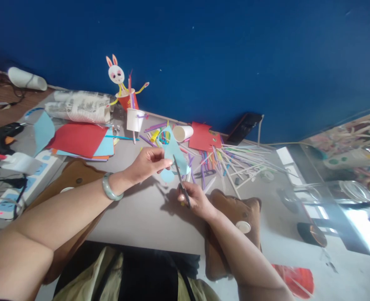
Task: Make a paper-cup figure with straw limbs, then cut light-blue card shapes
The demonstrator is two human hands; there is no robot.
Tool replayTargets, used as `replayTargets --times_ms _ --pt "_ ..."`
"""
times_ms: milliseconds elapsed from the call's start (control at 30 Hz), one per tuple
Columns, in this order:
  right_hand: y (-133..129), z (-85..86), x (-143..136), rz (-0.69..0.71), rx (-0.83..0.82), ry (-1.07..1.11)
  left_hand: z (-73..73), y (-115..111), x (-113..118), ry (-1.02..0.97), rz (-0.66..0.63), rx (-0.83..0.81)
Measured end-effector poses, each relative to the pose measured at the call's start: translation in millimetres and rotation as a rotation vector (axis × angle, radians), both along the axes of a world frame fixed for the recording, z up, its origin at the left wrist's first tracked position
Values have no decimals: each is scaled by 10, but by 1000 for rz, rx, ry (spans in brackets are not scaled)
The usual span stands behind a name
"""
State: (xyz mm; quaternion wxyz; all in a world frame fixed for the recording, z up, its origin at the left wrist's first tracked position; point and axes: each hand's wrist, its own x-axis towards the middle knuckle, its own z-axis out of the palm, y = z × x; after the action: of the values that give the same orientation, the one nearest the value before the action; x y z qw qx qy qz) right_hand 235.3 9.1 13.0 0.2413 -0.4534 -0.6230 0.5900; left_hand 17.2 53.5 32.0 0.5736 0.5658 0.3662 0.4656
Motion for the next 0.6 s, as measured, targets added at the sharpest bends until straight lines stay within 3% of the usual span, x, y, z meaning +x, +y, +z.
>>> replayTargets --times_ms 600 --pt "-11 -10 13 17 53 -31 24 -9 -4 -1 19 -12"
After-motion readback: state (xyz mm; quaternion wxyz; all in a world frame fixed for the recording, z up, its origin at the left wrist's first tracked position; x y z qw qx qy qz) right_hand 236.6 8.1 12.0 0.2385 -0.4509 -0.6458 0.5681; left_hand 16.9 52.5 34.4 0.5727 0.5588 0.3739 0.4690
